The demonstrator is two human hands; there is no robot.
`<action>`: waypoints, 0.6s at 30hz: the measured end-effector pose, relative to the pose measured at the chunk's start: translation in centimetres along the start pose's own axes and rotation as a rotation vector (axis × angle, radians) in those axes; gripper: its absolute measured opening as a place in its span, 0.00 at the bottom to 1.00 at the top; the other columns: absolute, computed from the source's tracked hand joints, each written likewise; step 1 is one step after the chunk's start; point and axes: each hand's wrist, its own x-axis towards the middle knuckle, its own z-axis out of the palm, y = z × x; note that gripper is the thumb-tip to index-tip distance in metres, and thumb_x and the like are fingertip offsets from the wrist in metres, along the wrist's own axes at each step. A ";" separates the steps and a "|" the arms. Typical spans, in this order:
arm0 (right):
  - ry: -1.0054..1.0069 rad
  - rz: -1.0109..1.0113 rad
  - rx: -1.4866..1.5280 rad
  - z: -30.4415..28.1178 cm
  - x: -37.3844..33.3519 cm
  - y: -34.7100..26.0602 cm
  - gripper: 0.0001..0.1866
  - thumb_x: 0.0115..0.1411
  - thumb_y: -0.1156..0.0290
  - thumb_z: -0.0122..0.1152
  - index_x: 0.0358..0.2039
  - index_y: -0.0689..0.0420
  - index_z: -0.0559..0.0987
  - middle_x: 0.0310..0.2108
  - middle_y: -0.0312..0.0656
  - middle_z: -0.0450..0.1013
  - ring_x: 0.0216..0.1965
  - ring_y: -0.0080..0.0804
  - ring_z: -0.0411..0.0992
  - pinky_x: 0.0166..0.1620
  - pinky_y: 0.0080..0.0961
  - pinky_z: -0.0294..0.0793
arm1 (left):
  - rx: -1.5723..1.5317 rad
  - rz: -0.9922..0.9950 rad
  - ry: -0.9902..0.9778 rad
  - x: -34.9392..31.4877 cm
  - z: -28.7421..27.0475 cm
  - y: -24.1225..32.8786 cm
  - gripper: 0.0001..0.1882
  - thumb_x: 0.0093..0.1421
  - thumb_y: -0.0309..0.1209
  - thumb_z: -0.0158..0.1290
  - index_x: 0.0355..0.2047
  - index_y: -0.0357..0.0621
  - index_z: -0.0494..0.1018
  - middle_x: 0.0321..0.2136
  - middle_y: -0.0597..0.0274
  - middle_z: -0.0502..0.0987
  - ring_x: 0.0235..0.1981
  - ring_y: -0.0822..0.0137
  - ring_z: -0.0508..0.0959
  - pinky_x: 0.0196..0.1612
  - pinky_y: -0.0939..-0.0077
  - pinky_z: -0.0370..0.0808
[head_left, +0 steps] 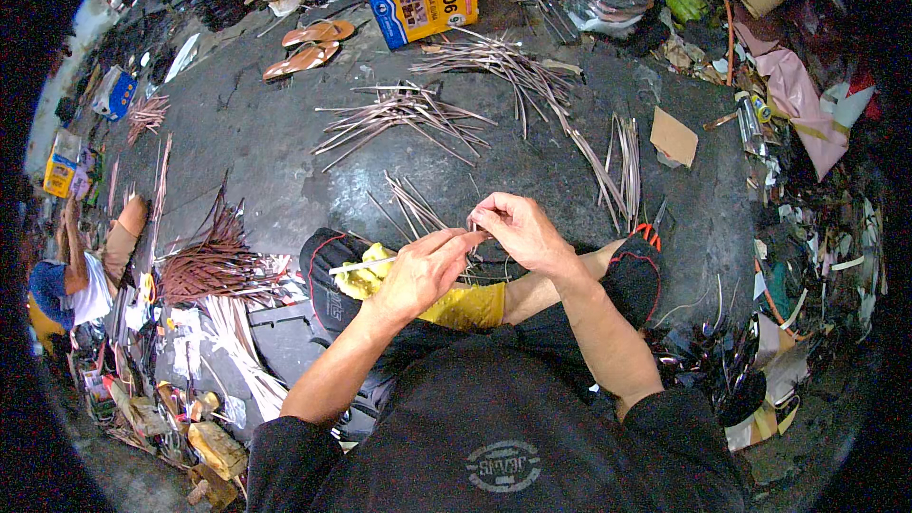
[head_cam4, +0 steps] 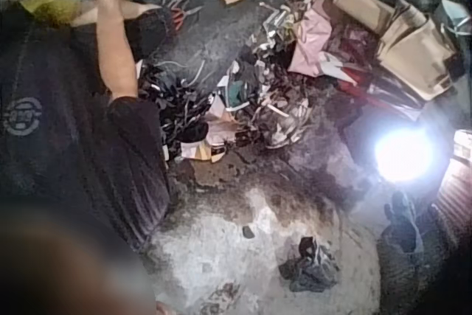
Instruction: The person sits on the floor and repeatedly picks up thin sticks, aligns them into small bundles, and secures them with a thin strip of material. The person places each finished bundle on the floor beside them.
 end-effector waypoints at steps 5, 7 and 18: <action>-0.002 0.047 0.142 0.1 -0.9 0.4 0.11 0.68 0.67 0.57 0.38 0.63 0.80 0.33 0.37 0.79 0.35 0.21 0.75 0.40 0.22 0.76 | -0.003 -0.034 -0.011 -0.1 0.1 0.0 0.16 0.58 0.19 0.54 0.47 0.43 0.77 0.37 0.55 0.79 0.38 0.54 0.82 0.41 0.65 0.80; -0.048 0.051 0.096 -0.2 -1.0 0.4 0.11 0.68 0.67 0.57 0.38 0.63 0.80 0.32 0.37 0.78 0.35 0.21 0.75 0.40 0.22 0.76 | 0.002 -0.086 -0.051 -0.2 0.2 -0.1 0.16 0.57 0.19 0.54 0.46 0.43 0.77 0.37 0.55 0.79 0.38 0.53 0.81 0.42 0.64 0.80; 0.099 0.095 0.284 0.5 0.0 2.2 0.10 0.68 0.65 0.59 0.36 0.59 0.79 0.30 0.32 0.75 0.33 0.18 0.71 0.39 0.19 0.71 | -0.848 -0.440 -0.174 -0.1 -0.3 -1.7 0.12 0.70 0.24 0.49 0.51 0.38 0.76 0.39 0.64 0.82 0.41 0.73 0.81 0.48 0.77 0.77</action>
